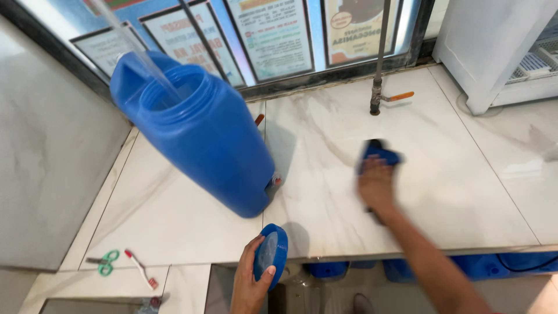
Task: The person cleans a blue plastic container with a sponge and water, then rinses it thoroughly. They use a heat gun to install a white spigot into the container, wipe the exterior with a cloth, and fill the container with water. Finally, they place a lid on the container and handle a separate orange water bottle.
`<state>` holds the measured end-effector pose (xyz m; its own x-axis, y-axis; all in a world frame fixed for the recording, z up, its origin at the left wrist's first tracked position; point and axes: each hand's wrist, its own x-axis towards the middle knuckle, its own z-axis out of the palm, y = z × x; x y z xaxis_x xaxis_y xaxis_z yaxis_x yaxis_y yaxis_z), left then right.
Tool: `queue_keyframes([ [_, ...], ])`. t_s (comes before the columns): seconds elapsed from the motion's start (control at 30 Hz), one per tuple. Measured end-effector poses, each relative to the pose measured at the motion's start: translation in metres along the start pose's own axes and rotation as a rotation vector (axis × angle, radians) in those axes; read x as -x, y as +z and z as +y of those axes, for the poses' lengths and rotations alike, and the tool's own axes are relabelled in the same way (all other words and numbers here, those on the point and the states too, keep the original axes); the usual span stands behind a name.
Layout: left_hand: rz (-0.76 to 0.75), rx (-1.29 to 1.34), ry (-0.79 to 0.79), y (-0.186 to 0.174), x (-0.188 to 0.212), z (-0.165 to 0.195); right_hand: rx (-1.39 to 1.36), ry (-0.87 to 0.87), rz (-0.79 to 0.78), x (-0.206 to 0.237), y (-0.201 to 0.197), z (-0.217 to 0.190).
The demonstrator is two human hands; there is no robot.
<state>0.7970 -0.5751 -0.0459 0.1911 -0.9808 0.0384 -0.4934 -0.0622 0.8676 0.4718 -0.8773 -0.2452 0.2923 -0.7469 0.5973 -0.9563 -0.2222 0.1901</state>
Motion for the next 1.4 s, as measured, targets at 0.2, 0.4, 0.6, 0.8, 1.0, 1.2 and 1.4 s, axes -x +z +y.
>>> queue_keyframes([
  [0.2, 0.008, 0.043, 0.120, -0.005, 0.039, -0.014, -0.634, -0.323, -0.130, 0.039, -0.148, -0.247],
  [0.4, 0.005, 0.034, 0.138, 0.011, 0.034, -0.007, -0.898, -0.384, -0.278, 0.040, -0.152, -0.180],
  [0.6, -0.031, 0.040, 0.074, 0.043, 0.018, 0.014, -0.487, -0.043, -0.162, 0.018, -0.041, 0.064],
  [0.8, -0.114, 0.081, 0.039, 0.113, -0.023, 0.056, 0.028, 0.266, -0.165, 0.080, -0.047, 0.361],
  [1.0, -0.225, 0.082, 0.224, 0.154, -0.026, 0.090, 0.064, 0.506, -0.189, 0.185, -0.110, 0.421],
  [1.2, -0.168, 0.170, 0.186, 0.137, -0.013, 0.090, 0.038, 0.315, -0.100, 0.235, -0.155, 0.287],
  [1.4, -0.040, 0.198, 0.143, 0.086, 0.019, 0.073, -0.366, -0.023, -0.112, 0.174, -0.183, 0.090],
])
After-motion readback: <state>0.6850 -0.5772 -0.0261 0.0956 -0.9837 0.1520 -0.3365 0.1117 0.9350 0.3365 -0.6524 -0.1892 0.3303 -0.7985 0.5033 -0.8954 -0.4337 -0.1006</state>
